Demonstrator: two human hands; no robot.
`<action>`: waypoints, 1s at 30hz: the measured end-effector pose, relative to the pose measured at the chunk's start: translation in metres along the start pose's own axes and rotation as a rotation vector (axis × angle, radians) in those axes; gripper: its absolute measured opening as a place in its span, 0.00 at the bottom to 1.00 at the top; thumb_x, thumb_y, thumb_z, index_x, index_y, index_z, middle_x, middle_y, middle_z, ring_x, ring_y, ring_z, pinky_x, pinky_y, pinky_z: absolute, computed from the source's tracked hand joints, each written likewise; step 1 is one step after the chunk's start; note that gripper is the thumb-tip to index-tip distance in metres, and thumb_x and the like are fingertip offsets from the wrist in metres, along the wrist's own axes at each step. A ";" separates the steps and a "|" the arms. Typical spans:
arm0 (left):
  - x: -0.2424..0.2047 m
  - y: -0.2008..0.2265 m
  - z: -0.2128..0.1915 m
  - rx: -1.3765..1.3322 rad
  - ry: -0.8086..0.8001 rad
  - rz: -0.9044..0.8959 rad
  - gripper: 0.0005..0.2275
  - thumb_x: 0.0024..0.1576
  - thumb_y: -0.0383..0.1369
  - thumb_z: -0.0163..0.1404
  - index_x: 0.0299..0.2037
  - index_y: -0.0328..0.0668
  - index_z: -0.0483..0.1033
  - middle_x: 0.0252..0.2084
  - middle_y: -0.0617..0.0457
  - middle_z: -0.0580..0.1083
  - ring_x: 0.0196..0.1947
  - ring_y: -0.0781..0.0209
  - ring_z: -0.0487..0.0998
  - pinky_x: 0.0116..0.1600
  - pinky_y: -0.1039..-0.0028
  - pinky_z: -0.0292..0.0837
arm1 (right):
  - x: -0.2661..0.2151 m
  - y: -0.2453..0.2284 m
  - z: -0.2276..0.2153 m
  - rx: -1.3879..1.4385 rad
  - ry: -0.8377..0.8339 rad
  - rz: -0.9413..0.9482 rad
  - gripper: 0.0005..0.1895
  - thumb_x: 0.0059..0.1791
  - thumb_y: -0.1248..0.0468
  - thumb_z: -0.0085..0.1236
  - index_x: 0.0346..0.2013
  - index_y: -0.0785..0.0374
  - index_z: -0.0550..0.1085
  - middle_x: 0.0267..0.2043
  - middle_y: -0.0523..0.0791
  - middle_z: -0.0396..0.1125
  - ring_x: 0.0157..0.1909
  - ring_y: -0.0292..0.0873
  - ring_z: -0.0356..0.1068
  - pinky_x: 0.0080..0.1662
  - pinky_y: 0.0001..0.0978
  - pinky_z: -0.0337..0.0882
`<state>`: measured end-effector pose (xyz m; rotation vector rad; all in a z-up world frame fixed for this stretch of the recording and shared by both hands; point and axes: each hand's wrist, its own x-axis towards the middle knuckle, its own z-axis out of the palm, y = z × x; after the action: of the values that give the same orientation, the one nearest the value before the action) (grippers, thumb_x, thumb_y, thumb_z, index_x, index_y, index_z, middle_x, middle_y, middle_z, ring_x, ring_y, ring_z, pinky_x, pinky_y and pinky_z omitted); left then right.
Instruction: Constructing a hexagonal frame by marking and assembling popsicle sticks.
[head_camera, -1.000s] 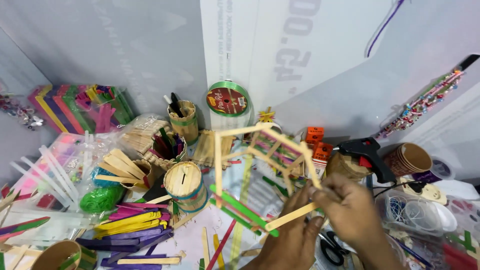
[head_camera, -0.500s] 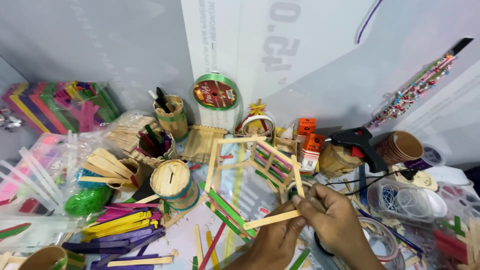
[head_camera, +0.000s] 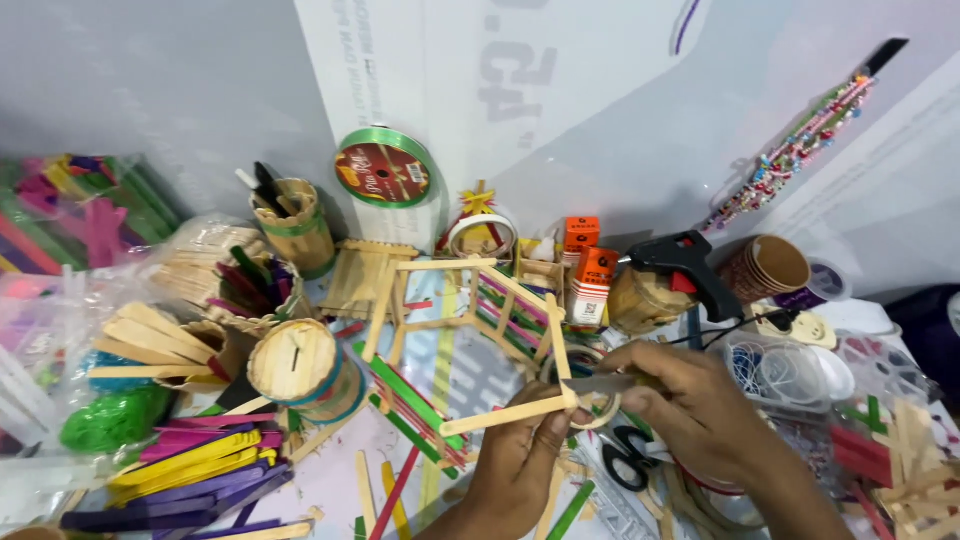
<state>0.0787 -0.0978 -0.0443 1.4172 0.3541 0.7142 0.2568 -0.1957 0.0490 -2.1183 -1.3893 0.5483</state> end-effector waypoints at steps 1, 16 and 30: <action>-0.001 -0.003 0.001 -0.063 -0.020 -0.038 0.15 0.66 0.41 0.43 0.45 0.42 0.81 0.46 0.52 0.76 0.50 0.56 0.80 0.53 0.64 0.75 | 0.002 -0.005 -0.003 -0.033 0.060 -0.238 0.27 0.49 0.40 0.41 0.41 0.55 0.79 0.27 0.40 0.74 0.27 0.38 0.72 0.31 0.33 0.67; -0.002 0.030 -0.004 -0.035 0.021 0.112 0.20 0.67 0.45 0.37 0.51 0.37 0.77 0.39 0.49 0.78 0.42 0.55 0.82 0.51 0.65 0.76 | 0.001 -0.022 -0.007 -0.276 0.175 -0.580 0.17 0.46 0.48 0.64 0.38 0.57 0.82 0.22 0.41 0.69 0.22 0.43 0.70 0.28 0.36 0.67; -0.002 0.028 -0.005 -0.066 0.025 0.137 0.20 0.67 0.42 0.38 0.52 0.34 0.77 0.47 0.47 0.74 0.39 0.54 0.82 0.49 0.64 0.87 | 0.002 -0.020 -0.005 -0.274 0.185 -0.572 0.17 0.47 0.49 0.63 0.38 0.59 0.82 0.24 0.41 0.73 0.24 0.43 0.73 0.29 0.36 0.70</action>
<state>0.0679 -0.0952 -0.0176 1.3803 0.2526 0.8486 0.2468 -0.1884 0.0656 -1.7766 -1.9324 -0.0668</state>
